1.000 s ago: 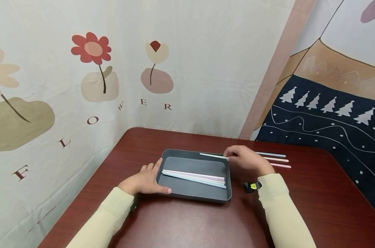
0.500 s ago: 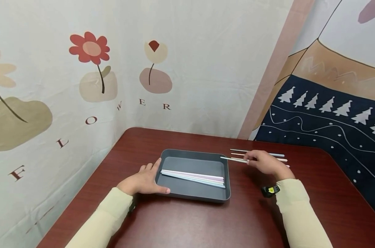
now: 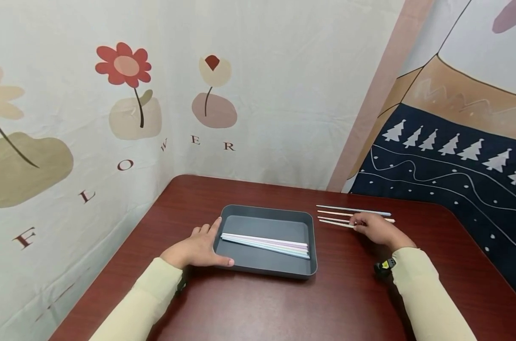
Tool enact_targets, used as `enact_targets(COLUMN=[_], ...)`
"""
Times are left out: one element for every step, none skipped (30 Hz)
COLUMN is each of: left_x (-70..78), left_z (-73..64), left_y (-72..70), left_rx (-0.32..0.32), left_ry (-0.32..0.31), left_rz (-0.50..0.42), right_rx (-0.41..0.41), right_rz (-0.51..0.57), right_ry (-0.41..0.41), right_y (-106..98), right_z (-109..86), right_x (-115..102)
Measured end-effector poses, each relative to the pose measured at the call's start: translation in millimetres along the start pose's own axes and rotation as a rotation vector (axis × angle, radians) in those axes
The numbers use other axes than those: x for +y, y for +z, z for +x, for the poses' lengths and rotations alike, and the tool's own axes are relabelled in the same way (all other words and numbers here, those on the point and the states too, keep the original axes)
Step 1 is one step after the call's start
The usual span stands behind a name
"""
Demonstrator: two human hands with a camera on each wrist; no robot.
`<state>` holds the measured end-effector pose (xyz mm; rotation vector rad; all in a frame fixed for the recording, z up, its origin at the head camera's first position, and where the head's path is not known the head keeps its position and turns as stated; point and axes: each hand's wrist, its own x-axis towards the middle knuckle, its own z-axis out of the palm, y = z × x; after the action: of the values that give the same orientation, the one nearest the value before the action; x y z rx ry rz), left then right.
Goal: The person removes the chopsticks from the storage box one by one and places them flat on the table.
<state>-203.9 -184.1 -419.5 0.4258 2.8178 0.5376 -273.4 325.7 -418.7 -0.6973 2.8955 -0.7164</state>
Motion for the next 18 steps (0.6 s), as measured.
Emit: enact_targets(left_x=[0.3,0.4,0.5,0.5,0.6,0.7,0.8,0.8,0.6,0.4,0.3,0.0,-0.2,-0.4,-0.5,-0.5,-0.6,-0.5], left_z=[-0.8,-1.4,-1.9,-1.8,-1.8,-1.8,-1.9,-1.9,-1.8,-1.7,-1.5,-1.4,-1.2,-1.0,-0.9,-0.9,-0.7,-0.5], left_y=[-0.5,-0.8,-1.1,-1.2,-1.4,-1.6,-1.8,-2.0,-2.1,-2.1,-2.2,-2.1,-1.9,-1.7,-1.5,-1.3,-1.0,-0.6], left_rx=[0.000,0.001,0.001,0.001,0.001,0.002,0.002,0.002,0.002,0.003,0.004,0.004,0.005,0.005,0.004,0.004,0.004,0.002], left_ry=[-0.002,-0.003,-0.004,-0.005,-0.004,-0.004,-0.004,-0.003,-0.003,-0.002,-0.001,0.001,0.003,0.004,0.004,0.004,0.005,0.005], left_rz=[-0.003,-0.005,-0.007,-0.008,-0.009,-0.009,-0.009,-0.010,-0.011,-0.013,-0.013,-0.014,-0.015,-0.016,-0.018,-0.018,-0.021,-0.022], right_rx=[-0.007,-0.013,-0.019,-0.019,-0.019,-0.016,-0.012,-0.007,0.000,0.006,0.010,0.012,0.014,0.015,0.016,0.014,0.011,0.008], right_rz=[-0.004,-0.007,-0.004,-0.001,-0.001,0.000,-0.001,-0.001,0.000,-0.004,-0.008,-0.010,-0.016,-0.021,-0.025,-0.028,-0.031,-0.033], right_ry=[-0.003,-0.004,-0.008,-0.012,-0.015,-0.020,-0.025,-0.028,-0.030,-0.031,-0.030,-0.029,-0.027,-0.026,-0.024,-0.024,-0.024,-0.023], right_y=[1.7,3.6,5.4,7.1,8.7,9.9,11.1,12.1,12.9,13.4,13.7,14.0,14.2,14.5,14.7,14.6,14.5,14.2], right_z=[-0.4,-0.7,-1.0,-1.4,-1.7,-1.8,-1.8,-1.7,-1.7,-1.6,-1.5,-1.5,-1.4,-1.2,-0.9,-0.8,-0.7,-0.6], right_x=[2.2,4.3,5.8,7.4,8.8,9.7,10.5,10.8,10.8,10.8,10.7,10.6,10.2,9.9,9.7,9.3,9.1,8.7])
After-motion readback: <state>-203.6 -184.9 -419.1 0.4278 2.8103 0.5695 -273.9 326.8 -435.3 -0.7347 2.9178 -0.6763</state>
